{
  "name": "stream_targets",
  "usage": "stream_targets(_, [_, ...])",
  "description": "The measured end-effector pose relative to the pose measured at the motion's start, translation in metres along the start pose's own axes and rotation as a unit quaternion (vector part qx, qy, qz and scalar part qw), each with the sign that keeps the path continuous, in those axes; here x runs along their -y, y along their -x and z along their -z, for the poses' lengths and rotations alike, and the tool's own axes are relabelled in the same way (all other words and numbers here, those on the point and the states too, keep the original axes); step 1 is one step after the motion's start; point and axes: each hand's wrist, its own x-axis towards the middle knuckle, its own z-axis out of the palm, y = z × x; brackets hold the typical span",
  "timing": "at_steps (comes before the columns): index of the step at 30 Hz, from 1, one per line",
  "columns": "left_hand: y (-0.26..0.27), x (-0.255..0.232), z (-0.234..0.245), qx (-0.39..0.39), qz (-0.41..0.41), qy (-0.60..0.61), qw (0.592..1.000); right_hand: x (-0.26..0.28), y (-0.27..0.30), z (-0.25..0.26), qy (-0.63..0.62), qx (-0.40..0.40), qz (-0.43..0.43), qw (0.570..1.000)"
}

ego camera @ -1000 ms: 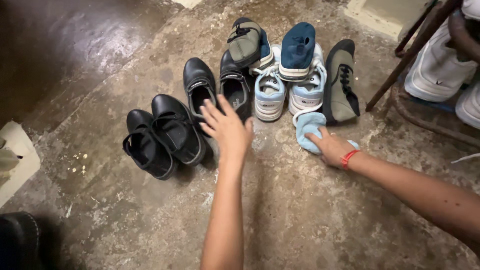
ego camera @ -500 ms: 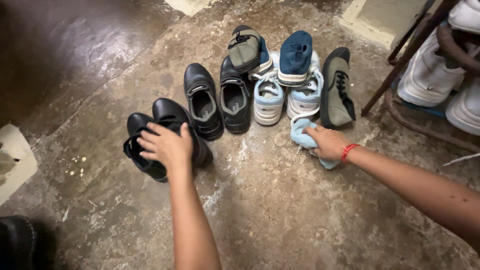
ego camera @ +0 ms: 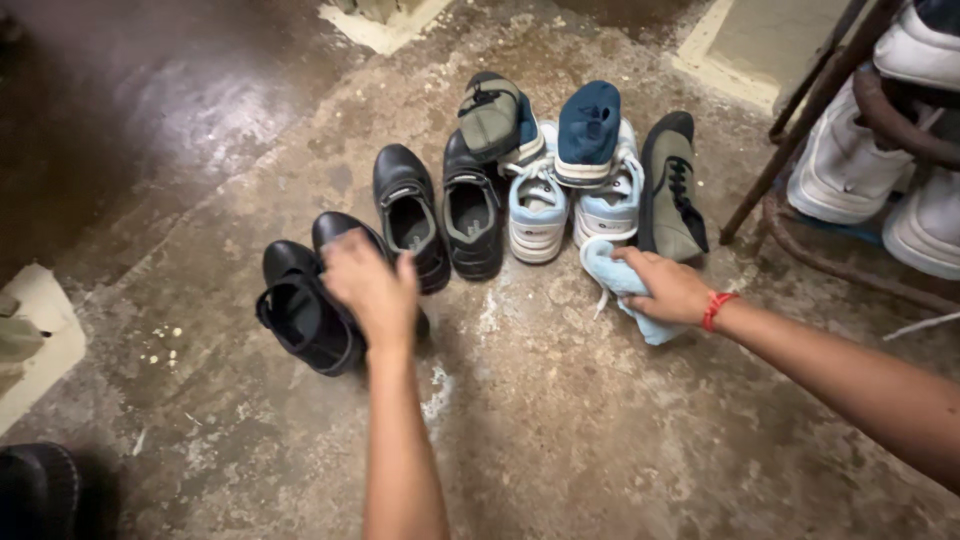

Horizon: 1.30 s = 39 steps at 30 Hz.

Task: The person wipes several pairs of shoes with a light blue cloth, including black sneakers, black formal shoes, grey sneakers, and blue sneakers. After wiping each shoe, the person places it on a blue metal shoe rack.

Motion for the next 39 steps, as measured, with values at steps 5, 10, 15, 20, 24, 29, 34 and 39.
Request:
stream_targets(5, [-0.011,-0.022,-0.060,0.127,-0.089,0.060,0.986,0.003,-0.003,0.001,-0.050,-0.045,0.076,0.995])
stream_targets(10, [0.005,0.005,-0.128,0.084,-0.128,-0.070,0.986,0.012,0.003,-0.002,-0.082,-0.043,0.110,0.990])
stream_targets(15, [0.004,0.012,-0.126,0.179,-0.086,-0.030,0.980,0.039,0.012,0.004,-0.104,-0.016,0.111,0.988])
stream_targets(20, [-0.021,-0.030,-0.049,0.086,-0.038,0.136,0.986,0.071,0.020,0.028,-0.086,0.007,0.009,0.996])
stream_targets(24, [-0.046,-0.058,0.023,0.117,0.000,0.227,0.967,0.090,0.026,0.059,-0.139,-0.056,0.071,0.986])
stream_targets(29, [-0.048,-0.096,0.096,0.194,-0.032,0.218,0.956,0.113,0.039,0.100,-0.144,-0.084,0.136,0.977])
stream_targets(34, [-0.034,-0.124,0.155,0.278,-0.118,0.244,0.922,0.132,0.069,0.120,-0.124,-0.063,0.173,0.975])
stream_targets(39, [-0.033,-0.152,0.201,0.309,-0.292,0.310,0.850,0.147,0.096,0.125,-0.165,-0.036,0.244,0.955])
